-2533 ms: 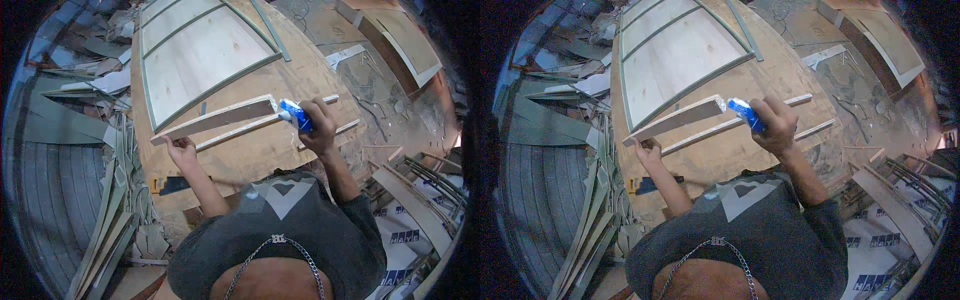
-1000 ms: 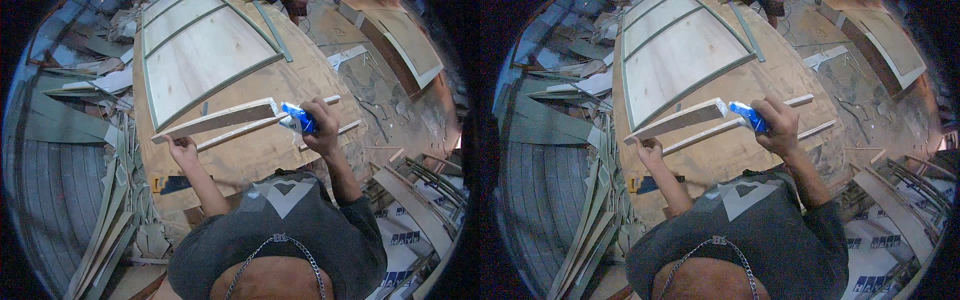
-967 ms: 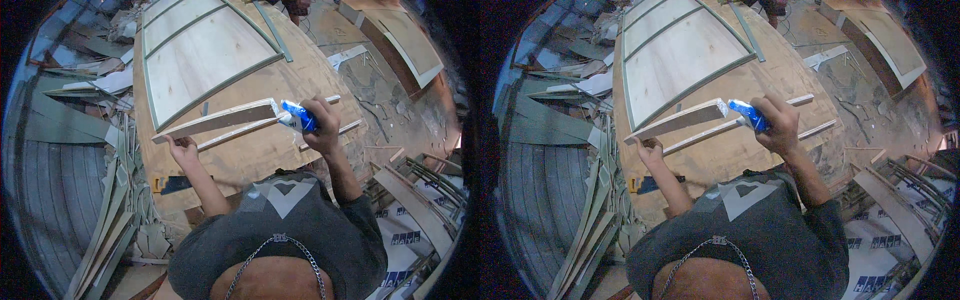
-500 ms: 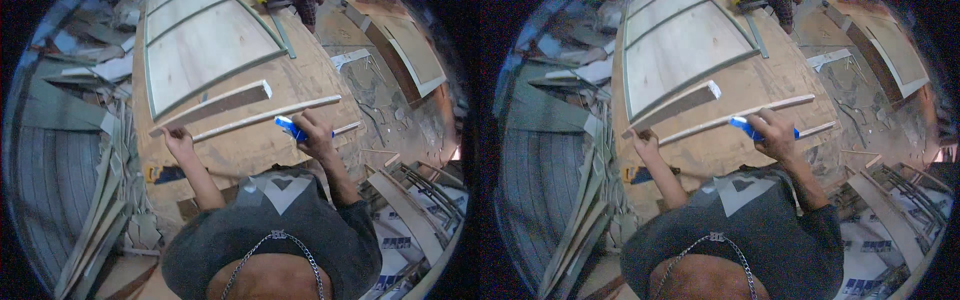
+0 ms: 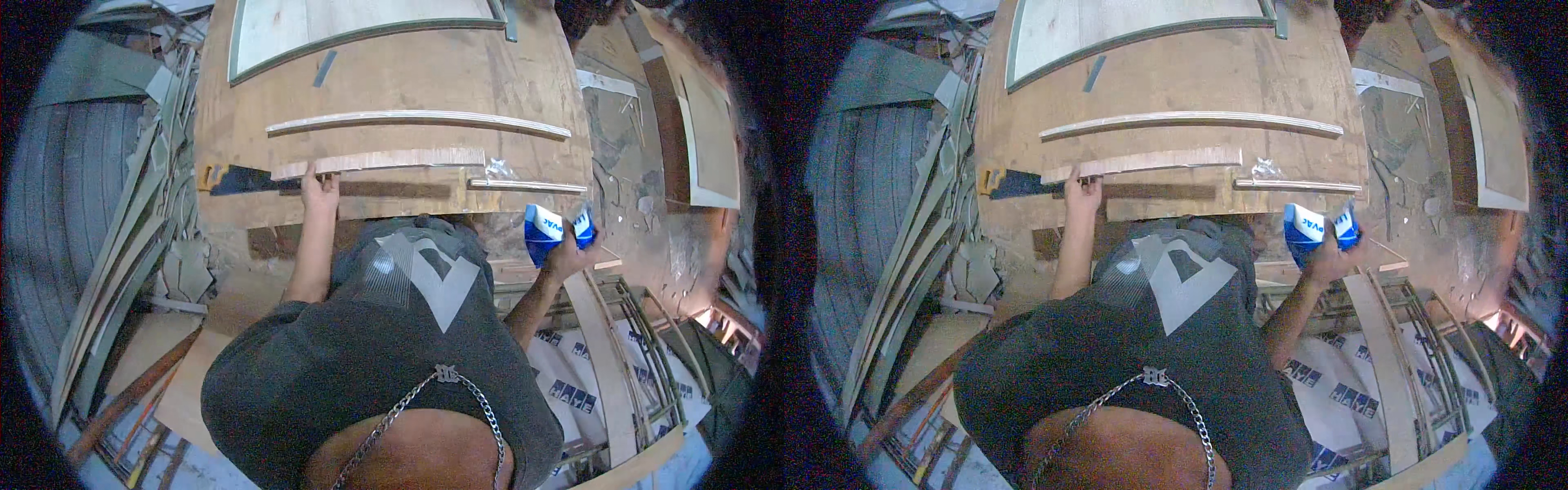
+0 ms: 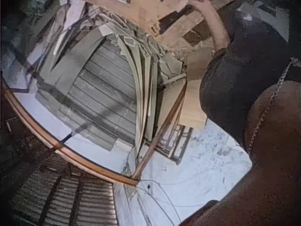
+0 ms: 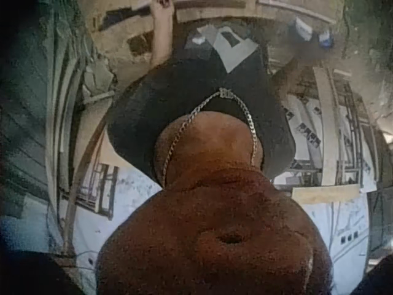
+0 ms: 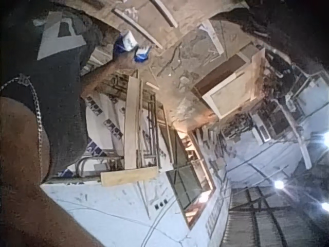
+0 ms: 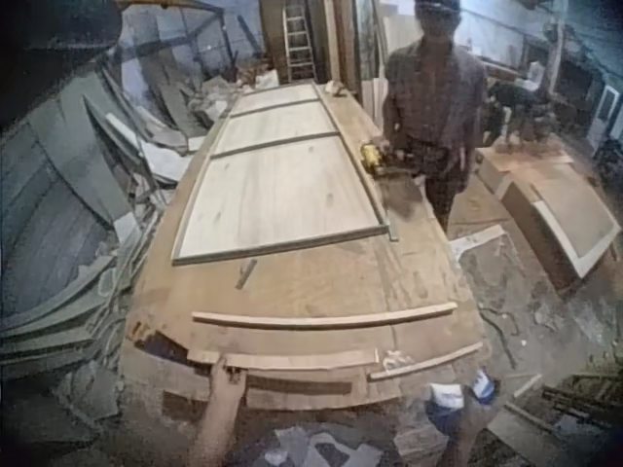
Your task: The person applies glue from a tube onto several curved wooden strips, spreading it along the surface of the wood. The person handles the strips individually while another person works on a larger frame nearby.
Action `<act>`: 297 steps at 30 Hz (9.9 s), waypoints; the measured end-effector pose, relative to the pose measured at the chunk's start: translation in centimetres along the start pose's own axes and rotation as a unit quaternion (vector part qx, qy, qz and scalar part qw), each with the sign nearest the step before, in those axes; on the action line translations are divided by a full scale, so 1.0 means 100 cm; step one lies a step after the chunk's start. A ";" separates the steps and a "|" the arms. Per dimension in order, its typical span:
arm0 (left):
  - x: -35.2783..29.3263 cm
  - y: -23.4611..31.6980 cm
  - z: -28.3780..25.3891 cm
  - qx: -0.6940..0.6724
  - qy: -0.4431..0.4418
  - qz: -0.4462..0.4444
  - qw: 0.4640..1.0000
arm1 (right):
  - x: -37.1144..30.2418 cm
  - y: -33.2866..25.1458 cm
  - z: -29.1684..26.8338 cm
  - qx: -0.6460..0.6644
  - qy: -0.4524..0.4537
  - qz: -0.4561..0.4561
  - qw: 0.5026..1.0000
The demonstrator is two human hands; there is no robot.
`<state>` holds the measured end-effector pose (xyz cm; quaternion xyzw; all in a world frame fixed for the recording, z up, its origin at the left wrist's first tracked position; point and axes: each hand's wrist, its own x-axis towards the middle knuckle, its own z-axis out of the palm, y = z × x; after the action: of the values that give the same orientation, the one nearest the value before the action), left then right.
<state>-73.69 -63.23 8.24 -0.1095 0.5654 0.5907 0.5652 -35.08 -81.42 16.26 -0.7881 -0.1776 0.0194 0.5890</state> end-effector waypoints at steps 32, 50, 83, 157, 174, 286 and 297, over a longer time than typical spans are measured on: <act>0.098 -0.034 -0.040 0.264 0.078 0.050 0.960 | 0.003 0.023 0.003 0.051 -0.093 0.085 0.991; -0.019 -0.058 -0.020 0.226 -0.085 0.222 0.945 | -0.038 -0.029 0.113 0.484 -0.417 0.322 0.699; 0.097 0.108 -0.147 0.202 0.143 0.466 0.849 | -0.176 -0.080 0.149 -0.037 -0.648 -0.077 0.756; -0.027 -0.101 -0.050 0.593 -0.014 0.567 0.571 | 0.025 0.118 0.022 0.043 -0.392 -0.019 0.919; 0.003 -0.052 -0.089 0.566 -0.179 0.515 0.618 | -0.013 0.240 0.003 -0.189 -0.118 0.213 0.951; 0.030 -0.023 -0.081 0.474 -0.154 0.452 0.740 | -0.063 0.206 0.077 -0.068 -0.017 0.206 0.976; 0.029 -0.020 -0.080 0.482 -0.152 0.453 0.735 | -0.072 0.199 0.070 -0.060 0.003 0.198 0.978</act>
<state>-77.18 -68.56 2.17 0.5373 0.6639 0.4343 0.2864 -38.39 -82.03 -5.81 -0.8414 -0.0174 0.1229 0.5260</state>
